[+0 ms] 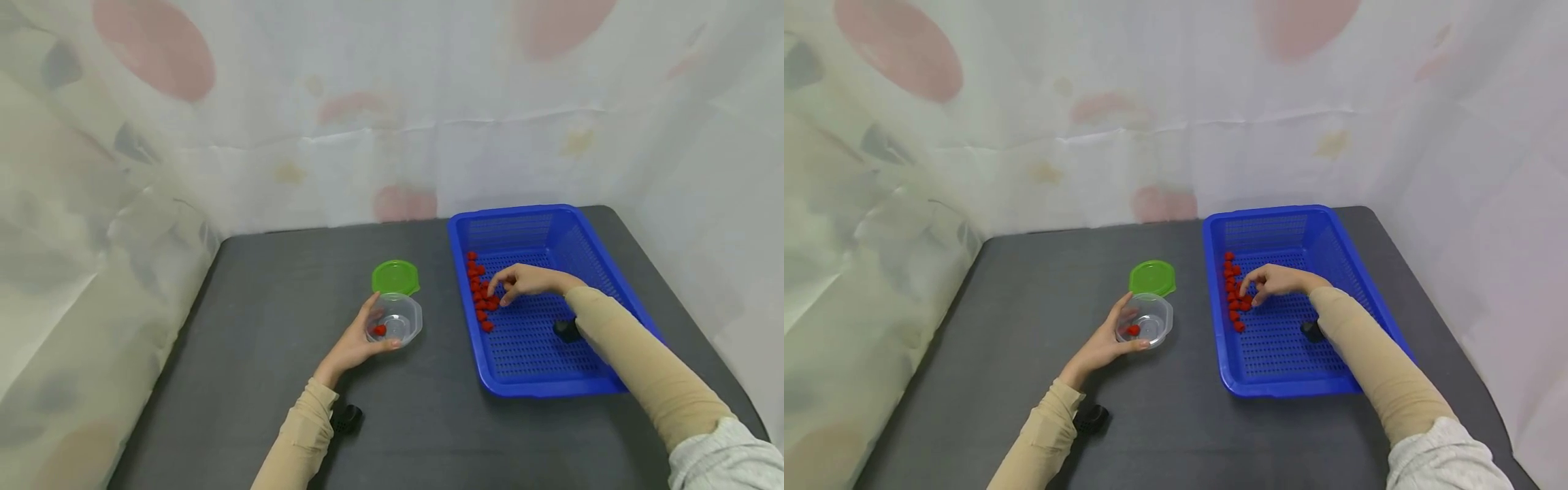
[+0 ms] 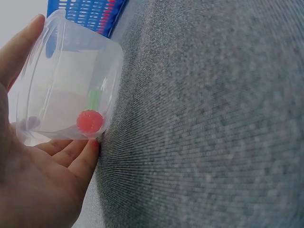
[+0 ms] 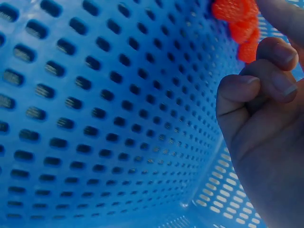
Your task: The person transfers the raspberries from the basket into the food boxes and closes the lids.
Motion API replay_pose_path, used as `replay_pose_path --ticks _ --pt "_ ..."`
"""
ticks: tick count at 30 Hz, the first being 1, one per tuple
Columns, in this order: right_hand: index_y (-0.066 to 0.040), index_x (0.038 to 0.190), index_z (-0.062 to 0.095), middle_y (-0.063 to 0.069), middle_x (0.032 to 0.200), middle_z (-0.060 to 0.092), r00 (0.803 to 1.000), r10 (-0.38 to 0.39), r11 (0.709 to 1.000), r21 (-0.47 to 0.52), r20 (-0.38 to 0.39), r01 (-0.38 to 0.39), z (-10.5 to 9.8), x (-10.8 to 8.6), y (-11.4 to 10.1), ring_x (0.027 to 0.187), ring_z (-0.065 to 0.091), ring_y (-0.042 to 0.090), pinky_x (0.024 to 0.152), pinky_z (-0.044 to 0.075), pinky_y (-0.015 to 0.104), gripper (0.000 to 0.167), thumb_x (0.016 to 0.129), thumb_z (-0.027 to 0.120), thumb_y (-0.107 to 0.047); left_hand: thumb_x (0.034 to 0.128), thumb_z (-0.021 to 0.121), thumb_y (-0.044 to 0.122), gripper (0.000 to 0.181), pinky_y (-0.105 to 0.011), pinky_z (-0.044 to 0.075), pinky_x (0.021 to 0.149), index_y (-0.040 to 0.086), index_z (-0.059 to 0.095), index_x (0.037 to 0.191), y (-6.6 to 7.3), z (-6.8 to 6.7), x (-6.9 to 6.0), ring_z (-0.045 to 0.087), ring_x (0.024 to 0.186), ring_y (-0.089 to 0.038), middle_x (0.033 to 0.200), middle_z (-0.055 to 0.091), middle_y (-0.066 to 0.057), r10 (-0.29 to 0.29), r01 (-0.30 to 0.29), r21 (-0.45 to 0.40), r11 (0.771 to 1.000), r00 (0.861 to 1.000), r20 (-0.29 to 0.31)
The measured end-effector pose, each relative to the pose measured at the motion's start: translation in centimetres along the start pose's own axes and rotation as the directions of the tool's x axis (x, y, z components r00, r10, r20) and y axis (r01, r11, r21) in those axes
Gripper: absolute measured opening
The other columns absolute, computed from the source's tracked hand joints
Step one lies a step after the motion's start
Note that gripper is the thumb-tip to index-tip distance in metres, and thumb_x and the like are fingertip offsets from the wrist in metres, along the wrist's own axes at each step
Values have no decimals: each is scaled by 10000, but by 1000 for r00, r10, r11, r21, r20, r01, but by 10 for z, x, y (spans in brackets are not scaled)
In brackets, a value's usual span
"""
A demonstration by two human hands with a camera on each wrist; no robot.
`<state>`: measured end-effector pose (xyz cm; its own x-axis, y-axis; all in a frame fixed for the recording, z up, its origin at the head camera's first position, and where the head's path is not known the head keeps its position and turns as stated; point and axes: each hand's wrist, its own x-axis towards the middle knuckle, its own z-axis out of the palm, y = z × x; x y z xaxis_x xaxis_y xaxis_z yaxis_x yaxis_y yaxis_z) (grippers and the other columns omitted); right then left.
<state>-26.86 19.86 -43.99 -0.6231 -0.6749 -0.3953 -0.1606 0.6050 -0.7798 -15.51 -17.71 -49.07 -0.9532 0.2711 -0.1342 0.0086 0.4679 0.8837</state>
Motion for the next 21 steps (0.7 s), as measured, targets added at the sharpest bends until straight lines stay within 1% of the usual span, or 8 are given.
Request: replay_pose_path --ticks 3,5,10,13,17,21 --pt "-55 1079 653 -48 575 323 1000 12 998 -61 13 -11 4 4 2 525 285 77 615 361 262 258 823 667 -85 701 806 386 1078 -543 315 1067 300 90 1503 0 0 0 332 1381 -267 1476 358 -85 -1 1 1 1000 1000 12" --pt "-80 1066 659 -51 576 320 1000 13 995 -96 11 -12 6 7 3 533 282 82 603 340 253 244 822 672 -90 703 805 383 1074 -553 310 1066 291 95 1503 -1 -1 -1 335 1379 -275 1475 360 -91 3 -3 1 1000 1000 7" --pt "-129 1029 658 -54 589 348 1000 9 981 -196 -13 -11 10 15 0 563 320 94 610 326 255 220 813 685 -92 699 814 355 1072 -558 316 1057 263 112 1503 -2 -2 -4 359 1361 -299 1455 387 -112 12 -12 3 1000 1000 -20" --pt "-155 1007 651 -55 586 363 1000 13 966 -257 -17 -17 11 16 -1 557 332 94 600 331 251 203 816 682 -93 697 814 362 1077 -548 316 1062 275 105 1504 -2 -2 -5 356 1364 -287 1458 383 -102 7 -7 3 1000 1000 -15" --pt "-183 988 646 -54 593 373 1000 9 952 -305 -20 -15 10 14 0 555 342 94 592 336 248 205 809 688 -92 695 811 383 1079 -546 306 1071 304 98 1502 -1 0 -3 341 1376 -265 1472 366 -81 -6 6 0 1000 1000 -2" --pt "-179 978 647 -45 609 363 1000 -3 951 -309 -30 -6 10 12 0 565 344 105 592 334 255 218 793 700 -76 696 808 393 1079 -546 306 1072 313 95 1501 0 0 -1 337 1378 -261 1476 361 -75 -12 12 1 1000 1000 3"
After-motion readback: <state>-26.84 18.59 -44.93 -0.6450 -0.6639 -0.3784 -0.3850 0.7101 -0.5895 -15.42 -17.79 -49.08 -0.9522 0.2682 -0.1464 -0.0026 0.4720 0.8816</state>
